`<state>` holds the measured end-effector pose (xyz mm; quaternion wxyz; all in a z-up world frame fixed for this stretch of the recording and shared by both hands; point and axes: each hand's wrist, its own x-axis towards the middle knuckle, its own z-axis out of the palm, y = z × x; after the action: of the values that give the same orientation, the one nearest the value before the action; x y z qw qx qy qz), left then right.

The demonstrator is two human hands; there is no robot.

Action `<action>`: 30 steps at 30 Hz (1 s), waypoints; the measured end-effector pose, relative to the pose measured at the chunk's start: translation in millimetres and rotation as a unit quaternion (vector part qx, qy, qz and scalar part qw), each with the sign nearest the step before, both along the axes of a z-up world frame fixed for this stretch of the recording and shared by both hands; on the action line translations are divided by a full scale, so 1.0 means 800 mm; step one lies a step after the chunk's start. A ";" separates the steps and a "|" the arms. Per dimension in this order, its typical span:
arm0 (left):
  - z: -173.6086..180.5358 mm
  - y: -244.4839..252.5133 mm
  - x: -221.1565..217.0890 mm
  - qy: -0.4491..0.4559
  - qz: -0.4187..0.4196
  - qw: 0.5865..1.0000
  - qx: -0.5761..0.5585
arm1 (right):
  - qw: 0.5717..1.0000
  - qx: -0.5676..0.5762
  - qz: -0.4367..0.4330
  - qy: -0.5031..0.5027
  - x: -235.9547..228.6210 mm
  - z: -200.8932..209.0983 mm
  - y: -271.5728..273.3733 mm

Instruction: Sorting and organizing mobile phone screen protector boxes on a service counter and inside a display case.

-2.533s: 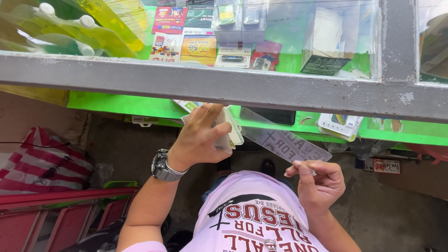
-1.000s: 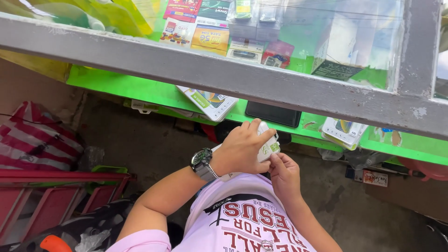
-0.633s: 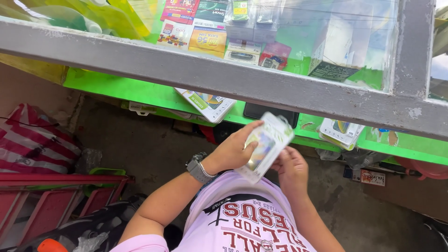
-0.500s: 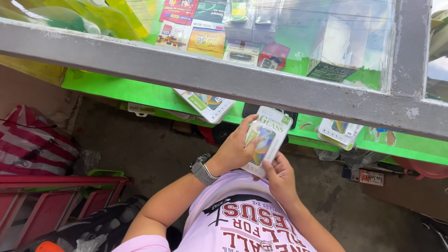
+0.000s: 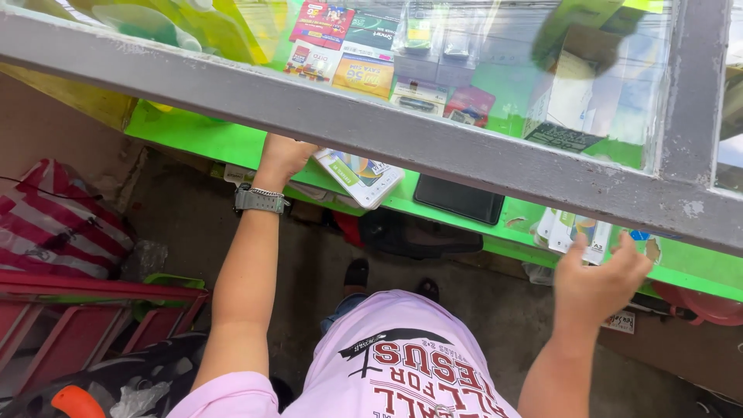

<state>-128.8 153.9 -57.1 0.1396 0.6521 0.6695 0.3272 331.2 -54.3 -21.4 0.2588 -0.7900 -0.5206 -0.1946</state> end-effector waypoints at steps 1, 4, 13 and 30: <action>-0.007 0.006 -0.003 0.000 0.000 1.000 0.000 | 1.000 0.000 0.000 0.000 -0.023 0.000 0.007; -0.028 0.019 -0.009 -0.093 0.021 0.995 -0.035 | 0.972 0.091 0.212 0.036 -0.100 -0.005 0.029; -0.061 0.036 -0.059 -0.360 0.077 0.924 -0.106 | 0.854 -0.095 0.460 0.223 -0.275 -0.086 0.147; -0.017 -0.112 -0.127 -0.416 0.215 0.846 0.254 | 0.833 -0.148 0.402 0.351 -0.304 -0.122 0.178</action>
<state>-230.0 64.6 -70.4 0.1606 0.3074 0.5656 0.7482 87.8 88.3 -118.7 0.3597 -0.5548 -0.6893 0.2961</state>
